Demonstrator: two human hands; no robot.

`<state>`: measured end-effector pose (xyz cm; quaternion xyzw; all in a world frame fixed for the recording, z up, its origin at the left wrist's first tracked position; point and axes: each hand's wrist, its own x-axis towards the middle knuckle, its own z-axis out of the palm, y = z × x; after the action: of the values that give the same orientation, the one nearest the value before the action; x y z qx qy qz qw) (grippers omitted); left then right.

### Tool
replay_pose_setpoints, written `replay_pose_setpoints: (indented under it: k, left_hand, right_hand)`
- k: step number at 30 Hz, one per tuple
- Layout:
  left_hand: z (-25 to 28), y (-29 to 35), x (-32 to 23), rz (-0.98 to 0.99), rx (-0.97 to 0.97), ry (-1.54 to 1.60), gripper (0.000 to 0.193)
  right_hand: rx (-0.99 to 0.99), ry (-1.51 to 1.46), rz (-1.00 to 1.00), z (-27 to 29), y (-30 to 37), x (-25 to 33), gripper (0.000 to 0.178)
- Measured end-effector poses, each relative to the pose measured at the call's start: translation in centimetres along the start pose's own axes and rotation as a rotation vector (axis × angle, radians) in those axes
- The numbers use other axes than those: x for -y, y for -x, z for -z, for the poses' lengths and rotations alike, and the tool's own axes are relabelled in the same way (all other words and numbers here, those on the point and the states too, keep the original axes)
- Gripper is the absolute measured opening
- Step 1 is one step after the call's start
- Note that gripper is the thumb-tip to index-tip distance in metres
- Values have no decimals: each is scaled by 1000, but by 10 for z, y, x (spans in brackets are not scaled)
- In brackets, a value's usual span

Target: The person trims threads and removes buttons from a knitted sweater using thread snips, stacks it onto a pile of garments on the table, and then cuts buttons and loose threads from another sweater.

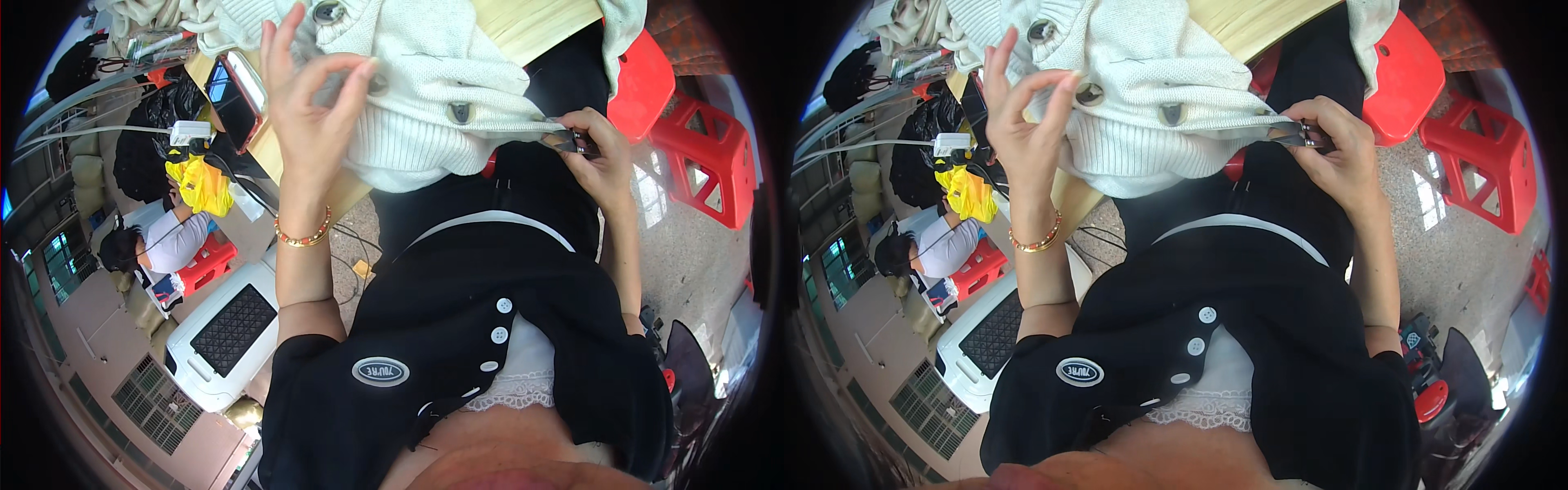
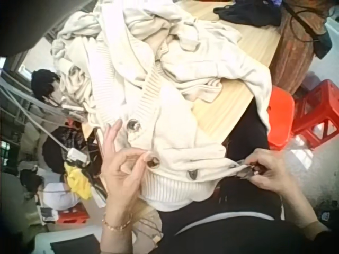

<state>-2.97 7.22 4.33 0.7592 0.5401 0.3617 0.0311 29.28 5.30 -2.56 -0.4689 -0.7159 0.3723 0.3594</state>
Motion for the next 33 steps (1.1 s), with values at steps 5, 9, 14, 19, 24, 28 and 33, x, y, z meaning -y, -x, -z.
replay_pose_setpoints:
  k: [5, 9, 14, 19, 24, 28, 33]
  left_hand:
    - [8, -13, 12, 140, -290, 489, 7]
    - [12, -19, 16, 90, -298, 488, 7]
    - [17, -16, 10, -115, 30, -97, 8]
    - [9, -10, 7, -110, 41, -85, 14]
    - [8, -11, 22, 300, -236, 163, 16]
    - [0, -10, 24, 203, -155, -7, 18]
    - [-4, -9, 31, 133, -154, -190, 12]
  right_hand:
    - [1, -31, -5, -1, 2, -4, 25]
    - [3, -60, -18, -1, 3, -3, 25]
    - [0, -59, -30, -3, 2, -6, 25]
    - [-14, -54, -14, -5, 2, -7, 25]
    - [-25, -60, -32, -6, 3, -7, 25]
    - [-18, -68, -49, -6, 4, -9, 25]
    - [-11, -80, -30, -5, 4, -9, 25]
